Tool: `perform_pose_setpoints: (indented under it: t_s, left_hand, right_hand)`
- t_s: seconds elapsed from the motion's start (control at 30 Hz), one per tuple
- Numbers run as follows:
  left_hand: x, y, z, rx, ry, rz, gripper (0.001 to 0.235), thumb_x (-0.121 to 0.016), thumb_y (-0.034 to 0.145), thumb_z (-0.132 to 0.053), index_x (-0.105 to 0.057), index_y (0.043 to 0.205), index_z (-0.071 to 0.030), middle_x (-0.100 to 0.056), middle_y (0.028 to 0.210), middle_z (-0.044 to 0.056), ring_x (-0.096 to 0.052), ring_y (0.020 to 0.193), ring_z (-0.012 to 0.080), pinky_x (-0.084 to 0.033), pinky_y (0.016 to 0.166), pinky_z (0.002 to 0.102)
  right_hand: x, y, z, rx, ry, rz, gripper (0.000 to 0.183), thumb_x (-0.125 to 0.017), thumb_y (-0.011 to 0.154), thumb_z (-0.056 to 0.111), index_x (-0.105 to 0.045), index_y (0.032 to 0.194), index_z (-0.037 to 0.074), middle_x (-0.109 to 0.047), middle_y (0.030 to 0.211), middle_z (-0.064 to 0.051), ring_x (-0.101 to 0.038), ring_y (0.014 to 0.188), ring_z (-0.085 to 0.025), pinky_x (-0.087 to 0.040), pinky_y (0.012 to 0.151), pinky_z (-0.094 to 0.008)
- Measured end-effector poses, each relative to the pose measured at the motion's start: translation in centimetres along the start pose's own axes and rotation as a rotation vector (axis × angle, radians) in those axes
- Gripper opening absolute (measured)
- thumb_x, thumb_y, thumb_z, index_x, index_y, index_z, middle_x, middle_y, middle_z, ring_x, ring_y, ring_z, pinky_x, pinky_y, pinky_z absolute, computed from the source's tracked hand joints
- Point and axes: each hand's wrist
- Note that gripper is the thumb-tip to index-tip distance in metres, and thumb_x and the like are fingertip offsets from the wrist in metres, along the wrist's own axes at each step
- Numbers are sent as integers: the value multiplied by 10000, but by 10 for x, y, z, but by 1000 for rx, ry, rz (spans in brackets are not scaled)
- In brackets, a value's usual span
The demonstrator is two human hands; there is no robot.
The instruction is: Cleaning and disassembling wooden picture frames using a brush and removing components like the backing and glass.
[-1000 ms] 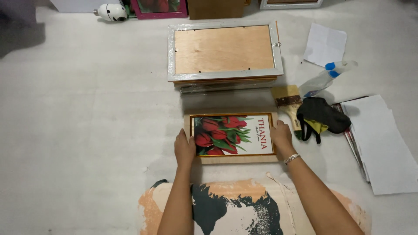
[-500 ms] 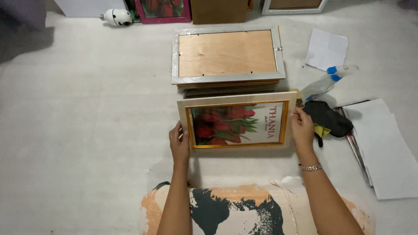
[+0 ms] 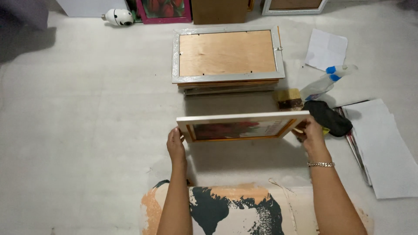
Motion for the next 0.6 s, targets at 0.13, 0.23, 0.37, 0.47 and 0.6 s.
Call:
perform_pose_setpoints:
  t_s: [0.13,0.23,0.37,0.47,0.6]
  left_hand:
    - [19,29,68,226,132,58,529,-564,983,-541,-680,1283,-121,-613,1140,124,-585,996,237,-541,859,407]
    - [26,17,47,499,-80,159,813,-621,948,-586,-415,1502,-28,-446,1405,367,-564,1256,482,-487,1040,521]
    - [43,45,99,437,-204,118,564,-710,962,-313,-541,1320,88,-662,1101,307,-723,937,380,-589,804,500]
    - [44,41,87,414,-122,148,561,-748,923,-247,-568,1341,82,-694,1117,296,-715,948,369,-591,782,498]
    - [31,25,47,319,71,209,504,-724,910,-174,-620,1357,32,-696,1185,245,-678,1059,337,-572,863,475]
  right_hand:
    - [29,18,-22,-264,-252,186,574,-695,979,504,-590,1202,-14,-629,1039,-142,-620,901,-290,-592,812,-568]
    - [19,-23,13,-459,-146,202,441,-818,863,323,-598,1053,-8,-625,889,-104,-638,763,-228,-579,652,-379]
    - [32,-4,2,-231,-384,325,451,-792,845,163,-606,1159,-104,-591,961,-195,-613,846,-286,-517,744,-385]
    - [42,24,-22,-166,-497,361,552,-743,898,181,-590,1346,-103,-622,1094,-265,-599,971,-359,-514,841,-474]
    - [42,38,-41,-198,-772,358,628,-700,968,375,-552,1494,66,-641,1321,-266,-586,1225,-418,-479,998,-547]
Point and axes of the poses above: each hand's wrist, its own y-axis towards the middle knuckle, its own x-axis out of the back of the hand, z = x × y
